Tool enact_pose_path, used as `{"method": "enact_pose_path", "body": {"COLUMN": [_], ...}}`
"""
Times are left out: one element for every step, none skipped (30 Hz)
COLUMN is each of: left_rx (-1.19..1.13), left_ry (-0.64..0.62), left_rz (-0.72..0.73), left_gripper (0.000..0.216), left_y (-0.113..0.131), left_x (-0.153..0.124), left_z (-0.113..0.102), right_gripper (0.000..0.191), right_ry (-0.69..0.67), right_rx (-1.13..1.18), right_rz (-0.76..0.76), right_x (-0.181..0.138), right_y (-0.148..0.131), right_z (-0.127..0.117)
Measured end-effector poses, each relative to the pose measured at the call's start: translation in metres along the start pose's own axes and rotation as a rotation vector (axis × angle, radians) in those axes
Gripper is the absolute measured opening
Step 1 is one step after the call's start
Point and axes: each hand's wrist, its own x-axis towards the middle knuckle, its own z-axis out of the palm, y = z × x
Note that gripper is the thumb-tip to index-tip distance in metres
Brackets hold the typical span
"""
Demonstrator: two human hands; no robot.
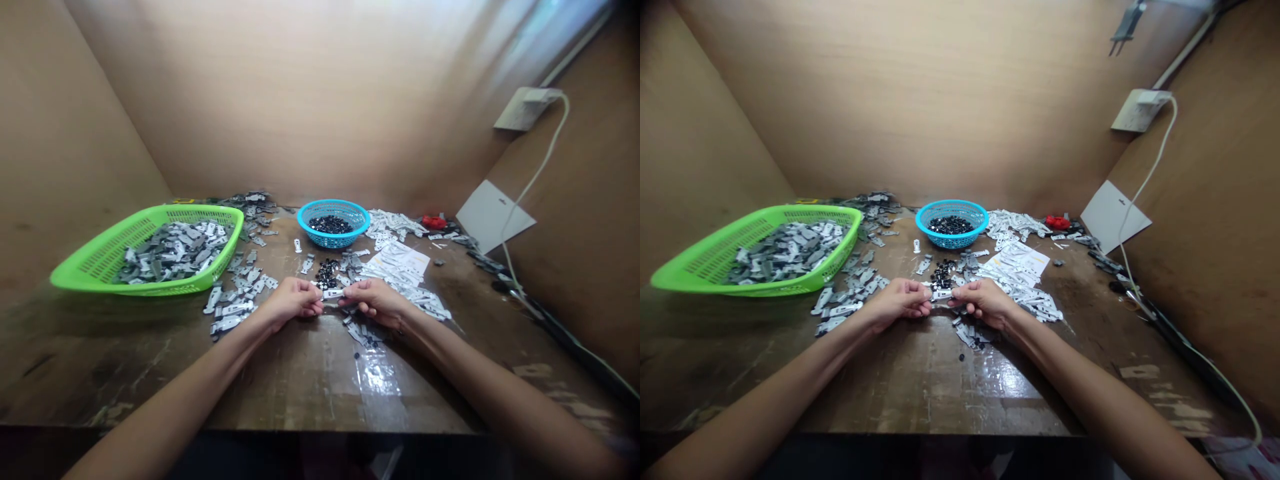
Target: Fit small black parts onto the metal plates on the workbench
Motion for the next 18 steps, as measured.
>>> {"method": "enact_pose_path", "body": {"left_rx": [-0.001,-0.002,-0.001,0.000,0.002,0.005,0.011,0.021,0.035,0.054,0.077,0.100,0.120,0.132,0.133,0.124,0.111,0.099], "left_ry": [-0.002,-0.004,-0.005,-0.005,-0.006,-0.007,-0.010,-0.013,-0.014,-0.009,0.001,0.019,0.041,0.062,0.071,0.056,0.024,-0.018], "left_rz": [0.004,0.005,0.005,0.005,0.007,0.009,0.011,0.013,0.017,0.024,0.034,0.050,0.069,0.088,0.103,0.112,0.125,0.142], "left_gripper": [0.035,0.035,0.035,0.036,0.035,0.035,0.035,0.034,0.034,0.034,0.034,0.034,0.035,0.037,0.038,0.040,0.040,0.040], "left_y": [0.000,0.001,0.001,0.002,0.002,0.002,0.002,0.002,0.002,0.002,0.002,0.002,0.003,0.004,0.004,0.004,0.004,0.004], "left_x": [0.000,-0.001,-0.001,-0.002,-0.002,-0.002,-0.002,-0.002,-0.002,-0.001,-0.001,-0.001,-0.001,-0.001,-0.002,-0.003,-0.004,-0.004], "left_z": [0.000,0.000,0.000,0.000,0.000,0.000,0.000,0.000,0.000,0.000,0.000,0.000,0.001,0.002,0.002,0.003,0.004,0.005], "right_gripper": [0.023,0.024,0.025,0.027,0.028,0.028,0.029,0.028,0.028,0.028,0.028,0.028,0.029,0.030,0.031,0.033,0.035,0.036], "right_ry": [0.005,0.009,0.011,0.014,0.021,0.033,0.049,0.066,0.081,0.091,0.093,0.087,0.079,0.069,0.056,0.038,0.020,-0.005], "right_rx": [-0.004,-0.012,-0.026,-0.043,-0.063,-0.084,-0.104,-0.123,-0.139,-0.150,-0.159,-0.164,-0.169,-0.176,-0.187,-0.203,-0.219,-0.234], "right_rz": [-0.009,-0.018,-0.027,-0.037,-0.051,-0.072,-0.098,-0.125,-0.153,-0.176,-0.189,-0.193,-0.192,-0.193,-0.195,-0.201,-0.211,-0.220], "right_x": [0.000,0.001,0.001,0.001,0.001,0.000,-0.001,-0.001,-0.002,-0.003,-0.003,-0.004,-0.005,-0.006,-0.007,-0.008,-0.008,-0.009], "right_y": [0.001,0.001,0.002,0.002,0.002,0.002,0.002,0.002,0.002,0.001,0.000,-0.001,-0.002,-0.003,-0.003,-0.004,-0.004,-0.004], "right_z": [0.000,0.000,0.001,0.002,0.003,0.004,0.005,0.006,0.007,0.009,0.010,0.011,0.012,0.013,0.015,0.016,0.017,0.018]}}
